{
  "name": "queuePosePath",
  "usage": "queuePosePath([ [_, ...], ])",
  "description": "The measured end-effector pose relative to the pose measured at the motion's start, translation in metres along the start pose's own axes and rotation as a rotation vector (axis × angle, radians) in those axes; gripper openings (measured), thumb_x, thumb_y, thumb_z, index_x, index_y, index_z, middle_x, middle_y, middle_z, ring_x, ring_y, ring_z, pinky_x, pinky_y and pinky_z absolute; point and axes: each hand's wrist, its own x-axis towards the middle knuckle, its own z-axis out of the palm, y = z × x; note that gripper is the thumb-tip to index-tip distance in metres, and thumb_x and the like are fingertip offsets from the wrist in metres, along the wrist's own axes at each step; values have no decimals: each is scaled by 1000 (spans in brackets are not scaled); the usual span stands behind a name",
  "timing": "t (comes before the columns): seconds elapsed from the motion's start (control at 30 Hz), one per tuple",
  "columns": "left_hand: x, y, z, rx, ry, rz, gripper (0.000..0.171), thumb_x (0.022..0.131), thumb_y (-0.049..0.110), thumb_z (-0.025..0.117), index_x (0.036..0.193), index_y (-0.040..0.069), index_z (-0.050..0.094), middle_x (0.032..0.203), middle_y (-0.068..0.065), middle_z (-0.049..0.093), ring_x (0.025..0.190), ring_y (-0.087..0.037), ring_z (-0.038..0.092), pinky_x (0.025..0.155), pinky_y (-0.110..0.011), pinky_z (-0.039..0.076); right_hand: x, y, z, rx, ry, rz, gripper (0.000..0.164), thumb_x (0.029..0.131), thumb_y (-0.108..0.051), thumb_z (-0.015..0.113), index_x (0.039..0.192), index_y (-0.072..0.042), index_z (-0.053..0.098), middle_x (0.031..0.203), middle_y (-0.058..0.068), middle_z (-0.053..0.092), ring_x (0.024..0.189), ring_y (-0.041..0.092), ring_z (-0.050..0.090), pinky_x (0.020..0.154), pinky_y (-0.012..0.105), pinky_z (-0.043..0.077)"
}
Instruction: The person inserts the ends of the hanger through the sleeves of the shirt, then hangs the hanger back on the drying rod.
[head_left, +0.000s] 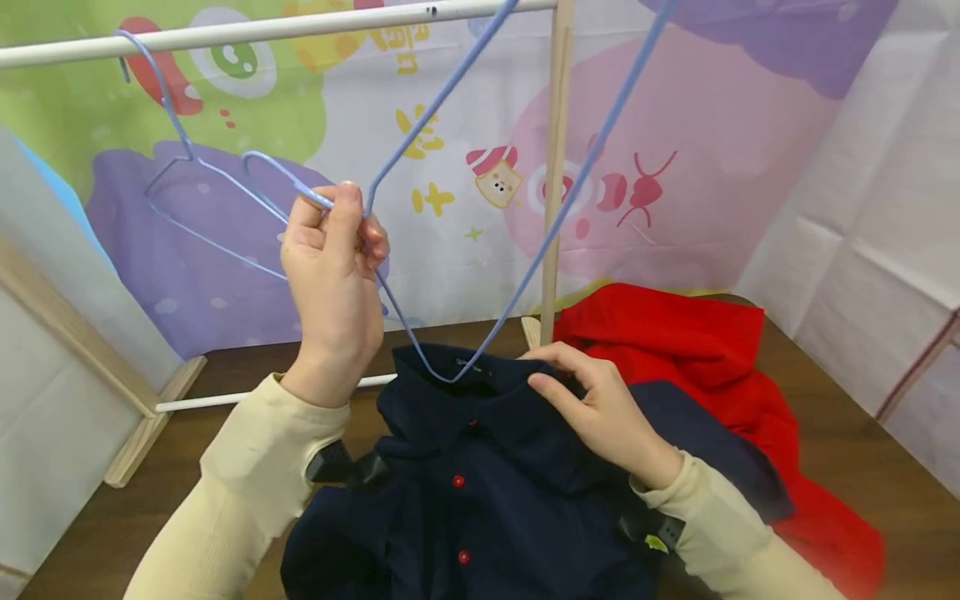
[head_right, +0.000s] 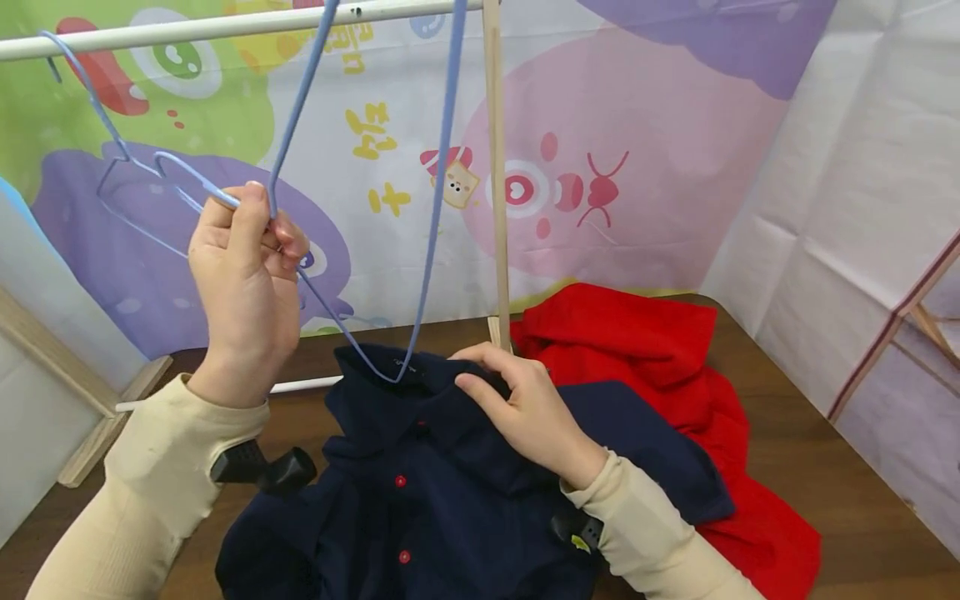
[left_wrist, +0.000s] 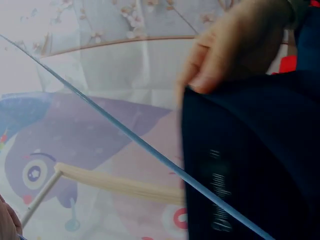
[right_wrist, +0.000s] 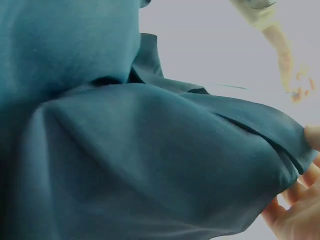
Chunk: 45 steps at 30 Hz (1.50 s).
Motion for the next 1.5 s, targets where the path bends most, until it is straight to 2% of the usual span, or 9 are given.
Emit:
queuePosePath([
  [0.17, -8, -7, -2, 38, -45, -7, 12, 90, 5, 52, 79, 11, 50, 55, 1, 49, 51, -10, 46, 48, -17, 35, -2, -10, -3, -23, 36, -57, 20, 87, -5, 58, 106, -11, 61, 95, 0, 67, 82, 8, 60, 73, 26, 49],
  [0.4, -19, -13, -4, 100, -128, 24, 10, 89, 4, 53, 81, 9, 49, 58, 0, 50, 52, -12, 45, 49, -18, 35, -2, -18, -9, -26, 114, -143, 19, 84, -1, 61, 102, -4, 62, 89, 2, 65, 76, 7, 56, 67, 23, 47],
  [0.57, -24, -15, -5, 147, -186, 56, 10, 88, 3, 53, 82, 10, 48, 60, 1, 50, 54, -11, 46, 50, -19, 37, -2, -23, -15, 29, 174, -168, 19, 84, 1, 60, 102, 3, 61, 93, -3, 64, 81, 9, 58, 73, 21, 48],
  [0.67, -26, -16, -5, 159, -209, 61, 10, 88, 3, 53, 82, 11, 48, 62, 2, 51, 55, -11, 47, 50, -18, 38, -2, -27, -18, 74, 178, -182, 22, 84, 3, 59, 106, 5, 59, 95, -3, 64, 81, 10, 57, 74, 21, 48],
  [0.87, -29, -16, -6, 174, -223, 60, 10, 88, 3, 52, 84, 11, 48, 64, 2, 51, 56, -10, 48, 51, -18, 39, -2, -33, -23, 130, 198, -226, 20, 85, 0, 58, 104, 7, 59, 91, -1, 63, 77, 11, 55, 70, 20, 47],
  [0.97, -32, -17, -6, 184, -240, 64, 10, 88, 3, 51, 86, 12, 48, 66, 2, 51, 58, -10, 49, 53, -19, 42, -3, -36, -25, 208, 216, -247, 20, 86, -1, 58, 105, 6, 60, 91, 0, 63, 72, 11, 53, 64, 19, 44],
  [1.1, -34, -20, -7, 180, -289, 95, 6, 90, 5, 50, 89, 10, 47, 70, 2, 53, 63, -11, 52, 61, -23, 48, -4, -39, -28, 303, 235, -274, 22, 85, 3, 57, 107, 3, 61, 93, 3, 64, 71, 12, 55, 66, 19, 46],
  [1.23, -34, -24, -9, 154, -328, 120, 4, 92, 8, 50, 92, 7, 46, 73, 1, 54, 69, -12, 56, 69, -28, 51, -6, -42, -32, 316, 245, -280, 23, 85, 3, 57, 107, 2, 61, 93, 3, 64, 72, 13, 55, 68, 19, 46],
  [1.5, -34, -29, -12, 193, -349, 144, 2, 93, 7, 46, 95, 8, 45, 74, 1, 56, 72, -14, 60, 75, -29, 50, -8, -49, -39, 327, 237, -300, 23, 88, -1, 55, 109, 8, 58, 98, 6, 64, 79, 16, 57, 75, 23, 47],
])
